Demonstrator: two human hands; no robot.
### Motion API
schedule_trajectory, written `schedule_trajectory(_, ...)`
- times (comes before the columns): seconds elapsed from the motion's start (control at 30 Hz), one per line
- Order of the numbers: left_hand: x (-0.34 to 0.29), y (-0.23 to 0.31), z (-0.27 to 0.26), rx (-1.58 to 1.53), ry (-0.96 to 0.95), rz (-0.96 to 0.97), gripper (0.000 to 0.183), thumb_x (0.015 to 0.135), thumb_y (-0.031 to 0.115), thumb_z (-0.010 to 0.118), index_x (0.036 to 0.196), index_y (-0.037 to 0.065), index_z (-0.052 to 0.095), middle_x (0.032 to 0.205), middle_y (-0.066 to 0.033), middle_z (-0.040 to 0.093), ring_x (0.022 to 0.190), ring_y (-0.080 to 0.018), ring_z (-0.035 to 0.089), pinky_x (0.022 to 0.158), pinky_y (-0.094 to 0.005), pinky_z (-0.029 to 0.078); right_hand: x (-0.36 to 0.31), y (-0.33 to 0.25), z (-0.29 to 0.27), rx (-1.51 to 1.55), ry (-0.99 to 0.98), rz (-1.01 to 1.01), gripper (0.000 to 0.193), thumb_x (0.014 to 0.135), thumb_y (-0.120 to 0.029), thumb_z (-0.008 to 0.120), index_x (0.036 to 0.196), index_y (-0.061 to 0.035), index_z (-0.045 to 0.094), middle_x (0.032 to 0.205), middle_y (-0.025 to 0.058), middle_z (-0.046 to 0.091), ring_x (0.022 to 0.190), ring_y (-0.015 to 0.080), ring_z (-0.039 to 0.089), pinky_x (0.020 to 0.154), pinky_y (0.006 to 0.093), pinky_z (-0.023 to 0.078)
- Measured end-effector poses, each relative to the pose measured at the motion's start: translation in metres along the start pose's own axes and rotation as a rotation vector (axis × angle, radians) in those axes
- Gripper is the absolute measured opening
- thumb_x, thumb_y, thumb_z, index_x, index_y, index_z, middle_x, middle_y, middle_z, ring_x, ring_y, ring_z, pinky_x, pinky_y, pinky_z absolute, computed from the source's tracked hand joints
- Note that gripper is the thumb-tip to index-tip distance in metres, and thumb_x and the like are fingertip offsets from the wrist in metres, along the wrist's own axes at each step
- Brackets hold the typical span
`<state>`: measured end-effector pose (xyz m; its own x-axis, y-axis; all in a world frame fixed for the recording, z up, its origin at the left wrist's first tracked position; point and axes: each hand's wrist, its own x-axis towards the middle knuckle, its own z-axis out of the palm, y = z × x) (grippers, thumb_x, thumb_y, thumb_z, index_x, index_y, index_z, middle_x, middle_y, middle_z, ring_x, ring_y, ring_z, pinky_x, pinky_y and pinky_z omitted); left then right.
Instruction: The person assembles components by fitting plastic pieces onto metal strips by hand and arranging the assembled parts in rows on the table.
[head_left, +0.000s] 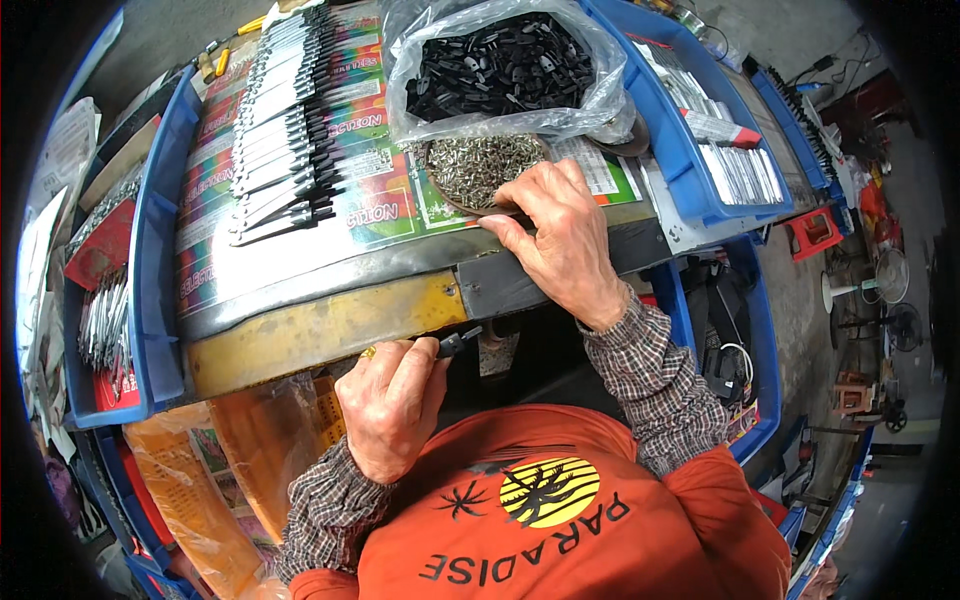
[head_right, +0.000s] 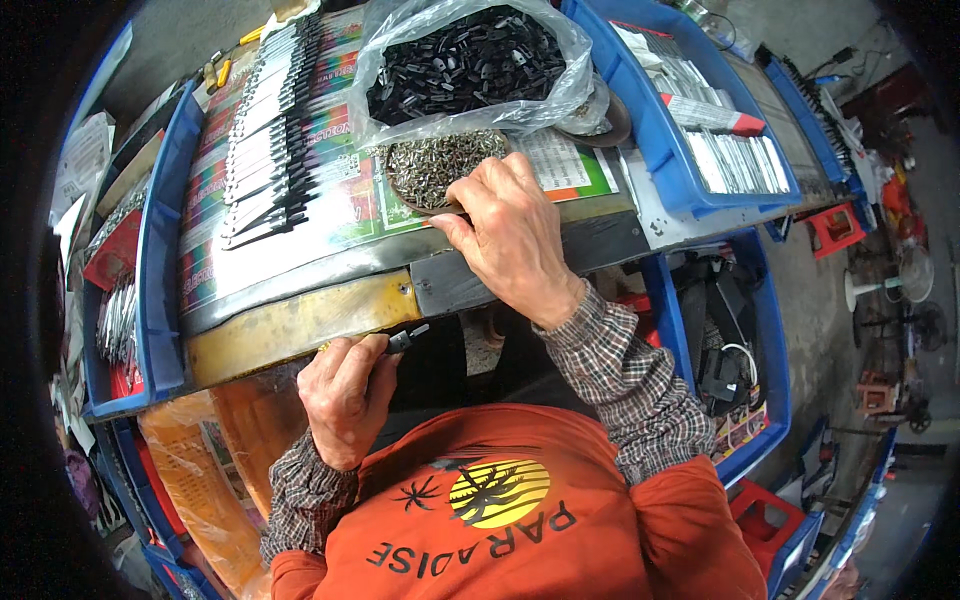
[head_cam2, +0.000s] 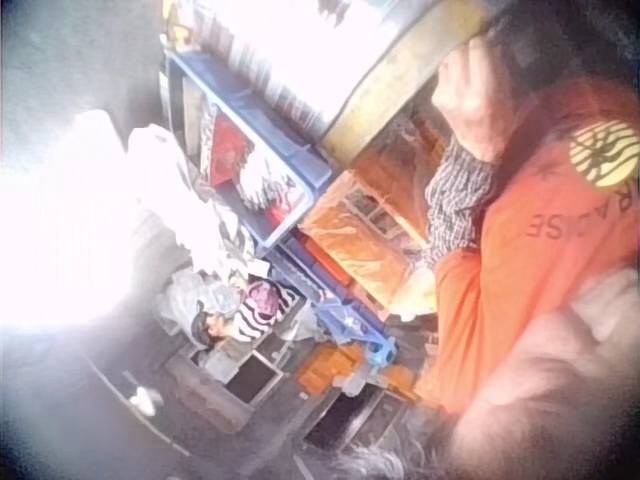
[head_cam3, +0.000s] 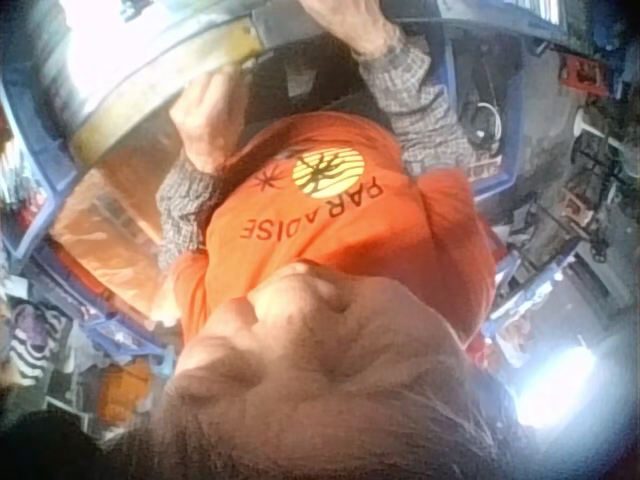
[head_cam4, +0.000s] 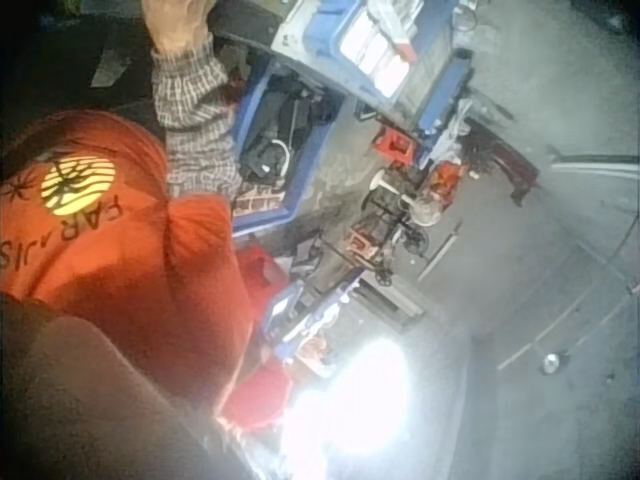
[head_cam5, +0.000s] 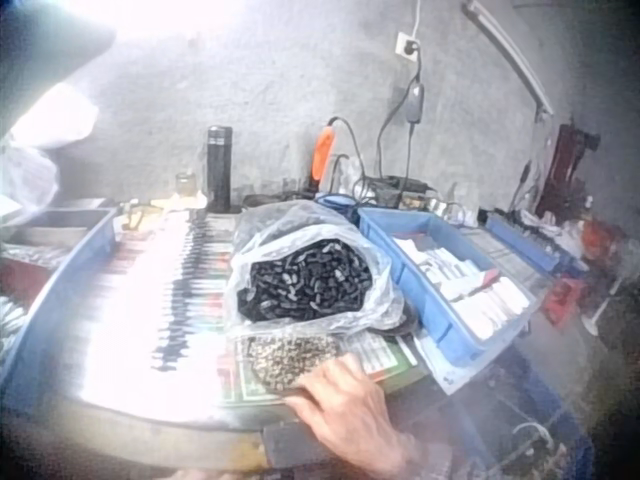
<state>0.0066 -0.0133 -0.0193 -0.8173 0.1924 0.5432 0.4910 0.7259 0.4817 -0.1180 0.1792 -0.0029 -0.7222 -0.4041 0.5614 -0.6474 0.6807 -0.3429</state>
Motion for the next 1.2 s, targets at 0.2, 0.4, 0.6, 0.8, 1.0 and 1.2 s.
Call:
schedule_trajectory(0.2,-0.001,0.001,-0.001,0.012,-0.011,-0.016,0.027,0.066,0.0,0.072,0.09,0.002,0.061,0.074,-0.0095,0.056,0.062,-0.0262,0.058,0.053,-0.0355,0.046,0.007,-0.002,0.005,0.003,-0.01,0.043,0.02,0.072,-0.017,0.074,0.079,-0.0039,0.061,0.079,0.0089,0.055,0.083,0.0291,0.049,0.074,0.0396,0.043)
schedule_trajectory(0.4,-0.003,-0.001,-0.002,0.021,-0.027,-0.031,0.024,0.069,0.002,0.072,0.09,0.002,0.06,0.074,-0.01,0.056,0.061,-0.0264,0.057,0.053,-0.0356,0.045,0.008,0.003,0.008,0.11,0.011,0.059,0.013,0.074,-0.014,0.069,0.073,-0.0046,0.06,0.075,0.0085,0.055,0.08,0.0277,0.049,0.075,0.0387,0.041)
schedule_trajectory(0.6,-0.001,0.004,-0.005,-0.025,-0.022,-0.089,0.019,0.07,-0.002,0.071,0.086,0.002,0.062,0.069,-0.0101,0.056,0.059,-0.0262,0.056,0.053,-0.0343,0.044,0.009,0.002,0.004,0.164,-0.024,0.072,0.009,0.074,-0.013,0.065,0.074,-0.0043,0.063,0.075,0.0083,0.057,0.079,0.0262,0.049,0.075,0.0377,0.04)
schedule_trajectory(0.8,-0.003,0.005,-0.006,-0.095,-0.06,-0.169,0.017,0.071,-0.001,0.072,0.084,0.002,0.062,0.066,-0.0091,0.055,0.053,-0.0218,0.053,0.049,-0.0315,0.042,0.007,0.003,0.0,0.187,-0.027,0.086,0.007,0.072,-0.01,0.066,0.075,-0.0042,0.063,0.076,0.0077,0.058,0.08,0.0262,0.05,0.074,0.0374,0.042)
schedule_trajectory(1.0,-0.002,0.007,-0.009,-0.179,-0.078,-0.23,0.015,0.073,0.0,0.072,0.084,0.001,0.062,0.067,-0.0097,0.056,0.054,-0.0209,0.055,0.05,-0.0298,0.043,-0.014,-0.026,-0.012,0.394,-0.054,0.143,0.009,0.072,-0.003,0.067,0.079,-0.0031,0.061,0.075,0.0058,0.058,0.071,0.0199,0.054,0.063,0.0316,0.044)
schedule_trajectory(1.2,-0.001,0.013,-0.009,-0.168,-0.075,-0.188,0.016,0.073,-0.001,0.072,0.084,0.001,0.062,0.068,-0.0097,0.057,0.055,-0.0209,0.056,0.05,-0.0299,0.043,-0.043,-0.046,-0.019,0.623,-0.156,-0.03,0.013,0.072,0.004,0.067,0.081,-0.0021,0.059,0.08,0.0061,0.062,0.075,0.0206,0.058,0.07,0.0317,0.047)
